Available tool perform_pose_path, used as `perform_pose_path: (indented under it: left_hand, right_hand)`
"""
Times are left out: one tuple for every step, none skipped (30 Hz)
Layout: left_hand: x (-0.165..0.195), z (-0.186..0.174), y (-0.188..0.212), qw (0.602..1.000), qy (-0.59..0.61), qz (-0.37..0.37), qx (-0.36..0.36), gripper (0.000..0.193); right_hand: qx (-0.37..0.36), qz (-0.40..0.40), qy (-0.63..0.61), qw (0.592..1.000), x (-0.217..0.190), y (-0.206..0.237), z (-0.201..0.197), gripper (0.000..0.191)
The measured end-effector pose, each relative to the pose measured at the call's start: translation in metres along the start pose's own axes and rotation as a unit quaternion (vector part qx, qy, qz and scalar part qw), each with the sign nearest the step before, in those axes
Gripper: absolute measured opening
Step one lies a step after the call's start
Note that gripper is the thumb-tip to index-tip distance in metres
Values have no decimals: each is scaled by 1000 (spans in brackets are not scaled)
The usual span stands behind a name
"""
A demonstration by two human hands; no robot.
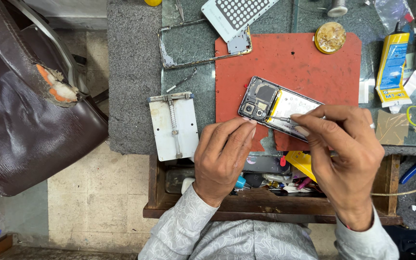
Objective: The person uses a prying tool to separate a light-blue smartphone back cover from its chassis, then places the cover aside. They pick up a second smartphone with its back already open, use a screwdriver to remove screws from the internal frame, and continue unscrewing components while the phone remains open on the workbench.
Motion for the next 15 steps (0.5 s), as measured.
perform_pose_path:
  left_hand:
    - [0, -1, 0, 1000, -1, 0, 2, 29]
    - [0, -1, -1, 1000, -2, 1, 3, 29]
    - [1, -2, -1, 1000, -3, 1, 5, 29]
    - [1, -2, -1, 1000, -2, 1, 7, 28]
    - [2, -2, -1, 1000, -2, 0, 8, 28]
    - [2, -2, -1, 1000, -1, -2, 9, 28]
    - [1, -2, -1, 1000, 0, -2, 9, 28]
    - [1, -3, -1, 1000, 0, -2, 9, 27]
    - [1, -4, 0, 1000, 1, -3, 9, 27]
    - [1, -4, 0, 1000, 0, -3, 11, 27]
    - [1, -5, 0, 1000, 1, -4, 11, 27]
    - [1, -4, 0, 1000, 2, -4, 13, 27]
    - [1, -4, 0, 1000, 6, -4, 13, 27]
    - [1, -5, 0, 1000, 9, -4, 13, 27]
    - [1, -6, 0, 1000, 12, -5, 12, 27]
  right_hand:
    - [-8, -4, 13, 1000, -1, -1, -2, 34]
    - [-24, -10, 21, 999, -2, -3, -4, 35]
    - [-39, -16, 29, 999, -2, -5, -5, 37]
    - [-55, -23, 38, 998, -3, -6, -5, 39]
    - [-57, -35, 50, 996, -5, -8, -6, 39]
    - [-60, -48, 62, 995, -7, -9, -6, 39]
    - [-62, -62, 73, 993, -9, -12, -6, 39]
    - [-69, -67, 80, 992, -11, -14, -6, 40]
    - [-76, -72, 86, 991, -12, -16, -6, 42]
    - [-82, -77, 92, 989, -14, -18, -6, 43]
    - [-92, -85, 91, 988, -17, -20, -6, 44]
    - [-101, -94, 91, 986, -19, -22, -7, 45]
    - [-109, -103, 90, 985, -21, -24, -8, 46]
    - [-127, -118, 98, 980, -24, -27, -7, 48]
    - [-145, -132, 105, 975, -26, -29, -8, 51]
Point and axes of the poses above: each hand's wrist, its own y-axis away from the middle knuckle, its own z-axis out of the palm, x = y × z, the point moved 4 cm from there along -y, towards the middle knuckle, and after that the axes turned 6 degrees about -y, right-handed, at the moved point
